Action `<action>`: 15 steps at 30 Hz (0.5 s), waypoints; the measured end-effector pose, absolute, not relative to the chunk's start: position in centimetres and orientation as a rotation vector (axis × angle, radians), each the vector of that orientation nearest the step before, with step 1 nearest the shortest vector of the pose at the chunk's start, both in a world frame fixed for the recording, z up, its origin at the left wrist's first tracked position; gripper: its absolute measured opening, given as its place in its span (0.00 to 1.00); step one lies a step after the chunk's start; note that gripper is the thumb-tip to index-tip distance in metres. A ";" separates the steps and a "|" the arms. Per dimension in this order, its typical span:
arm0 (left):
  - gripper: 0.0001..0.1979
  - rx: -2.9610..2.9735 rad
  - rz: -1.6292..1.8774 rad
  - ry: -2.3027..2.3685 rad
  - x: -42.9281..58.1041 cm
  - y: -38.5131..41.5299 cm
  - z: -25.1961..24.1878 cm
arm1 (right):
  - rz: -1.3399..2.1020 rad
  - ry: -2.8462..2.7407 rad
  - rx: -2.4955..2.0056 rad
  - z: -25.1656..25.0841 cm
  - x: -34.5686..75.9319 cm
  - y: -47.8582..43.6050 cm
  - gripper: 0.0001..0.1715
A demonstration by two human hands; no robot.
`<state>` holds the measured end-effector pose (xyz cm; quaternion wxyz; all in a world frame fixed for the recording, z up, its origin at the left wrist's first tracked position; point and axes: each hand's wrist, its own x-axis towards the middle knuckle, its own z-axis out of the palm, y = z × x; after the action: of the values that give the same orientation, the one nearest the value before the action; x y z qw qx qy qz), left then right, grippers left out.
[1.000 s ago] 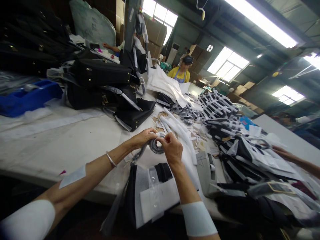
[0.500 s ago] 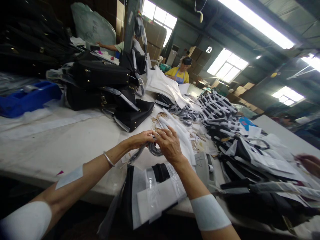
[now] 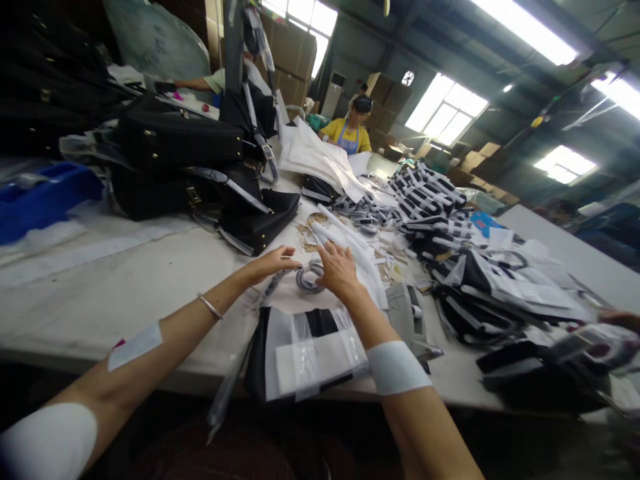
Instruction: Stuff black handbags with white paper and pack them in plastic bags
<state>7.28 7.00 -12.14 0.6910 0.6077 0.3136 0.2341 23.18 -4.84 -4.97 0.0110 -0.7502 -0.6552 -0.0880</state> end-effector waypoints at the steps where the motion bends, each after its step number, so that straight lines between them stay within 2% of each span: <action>1: 0.32 1.372 0.528 0.736 6.7 7.2 -12.6 | -0.230 -1.927 -2.307 -4.6 23.9 -6.1 0.43; 2: 0.33 1.385 0.529 0.770 6.0 7.4 -13.1 | -0.189 -1.794 -2.264 -4.3 24.7 -7.8 0.40; 5: 0.34 1.411 0.503 0.840 3.7 7.4 -14.1 | 0.015 -1.269 -2.185 -4.3 26.8 -14.9 0.21; 6: 0.35 1.418 0.478 0.854 3.0 7.3 -14.3 | 0.137 -1.056 -2.190 -4.7 27.0 -17.7 0.19; 8: 0.34 1.452 0.371 0.903 2.0 7.0 -14.8 | 0.416 -0.672 -2.132 -6.4 26.5 -23.3 0.25; 11: 0.24 1.496 0.291 0.902 1.6 6.8 -15.6 | 0.834 -0.252 -2.064 -10.0 23.2 -29.0 0.34; 13: 0.20 1.602 0.251 0.940 2.1 6.8 -16.1 | 1.037 -0.141 -1.897 -12.5 20.4 -30.0 0.38; 15: 0.21 1.717 0.193 0.975 2.8 6.7 -16.3 | 1.108 -0.078 -1.671 -14.2 18.1 -29.4 0.41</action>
<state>2.81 6.72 -16.29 0.5470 0.7244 0.4116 0.0816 18.11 -29.43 -14.25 0.5376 -0.7021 -0.0328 0.4657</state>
